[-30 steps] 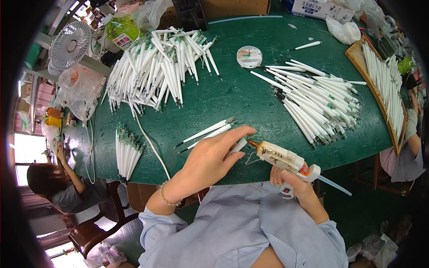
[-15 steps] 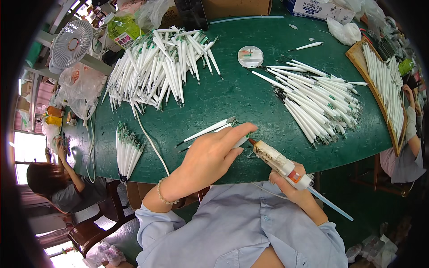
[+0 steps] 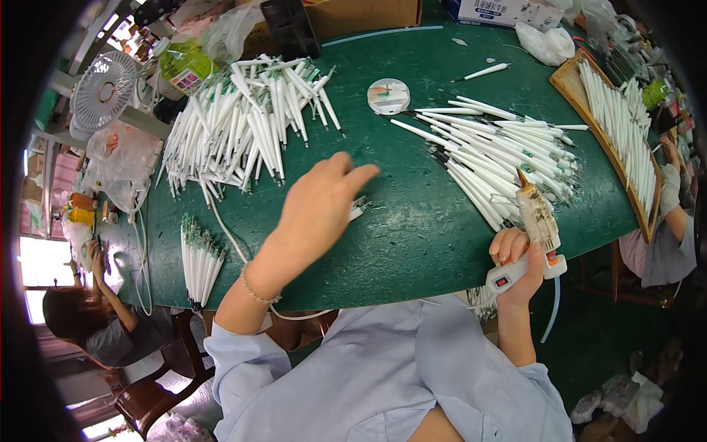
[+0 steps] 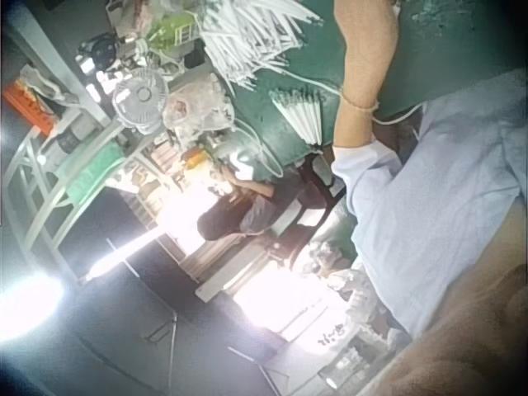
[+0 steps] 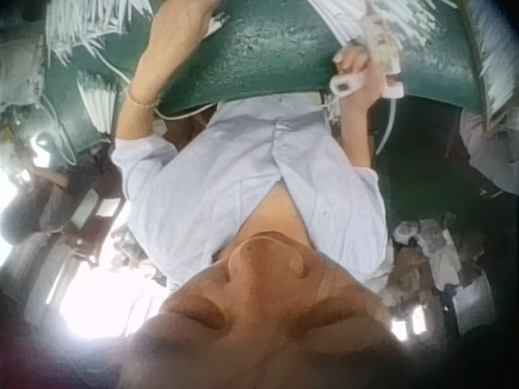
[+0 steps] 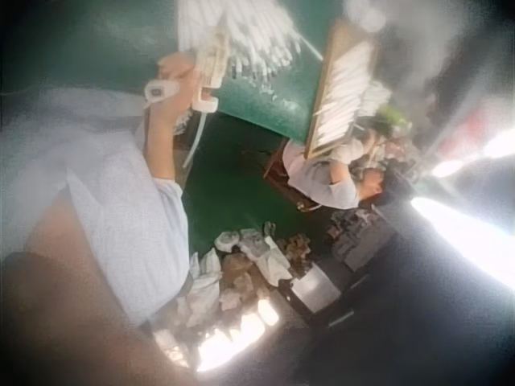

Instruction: Use a hot glue gun to assemble small white plastic components at a factory workbench.

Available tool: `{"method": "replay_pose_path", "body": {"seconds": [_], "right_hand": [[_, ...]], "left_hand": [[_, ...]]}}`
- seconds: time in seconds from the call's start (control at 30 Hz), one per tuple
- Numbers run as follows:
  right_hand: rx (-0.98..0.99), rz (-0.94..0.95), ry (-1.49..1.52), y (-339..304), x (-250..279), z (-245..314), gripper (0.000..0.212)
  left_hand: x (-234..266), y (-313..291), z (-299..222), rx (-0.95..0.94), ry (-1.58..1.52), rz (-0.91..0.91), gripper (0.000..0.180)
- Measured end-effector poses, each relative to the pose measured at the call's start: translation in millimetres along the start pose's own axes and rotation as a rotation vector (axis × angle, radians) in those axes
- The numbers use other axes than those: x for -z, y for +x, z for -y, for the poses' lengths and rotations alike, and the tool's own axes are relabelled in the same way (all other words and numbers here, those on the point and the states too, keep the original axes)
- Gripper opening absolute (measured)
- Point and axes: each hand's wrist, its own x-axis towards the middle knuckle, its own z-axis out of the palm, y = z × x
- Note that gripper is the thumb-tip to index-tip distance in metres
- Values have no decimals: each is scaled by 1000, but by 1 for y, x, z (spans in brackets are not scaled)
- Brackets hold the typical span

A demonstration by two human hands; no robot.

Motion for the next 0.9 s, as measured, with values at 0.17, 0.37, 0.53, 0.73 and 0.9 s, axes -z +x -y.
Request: {"method": "replay_pose_path", "body": {"seconds": [0.17, 0.37, 0.53, 0.73, 0.9], "right_hand": [[2, -101, 96, -1, -1, 2, 40], [18, -105, 149, -4, 8, -3, 38], [20, -83, 152, -3, 10, -1, 39], [34, -114, 139, -2, 2, 1, 39], [54, -83, 197, -3, 6, 0, 38]], "left_hand": [[-39, 36, -72, -385, -166, 19, 20], [-68, 48, -89, -518, -107, 9, 17], [-65, 45, -85, -604, -71, -4, 13], [-63, 36, -87, -691, -67, -21, 11], [-53, 29, -87, -574, -23, -8, 15]]}}
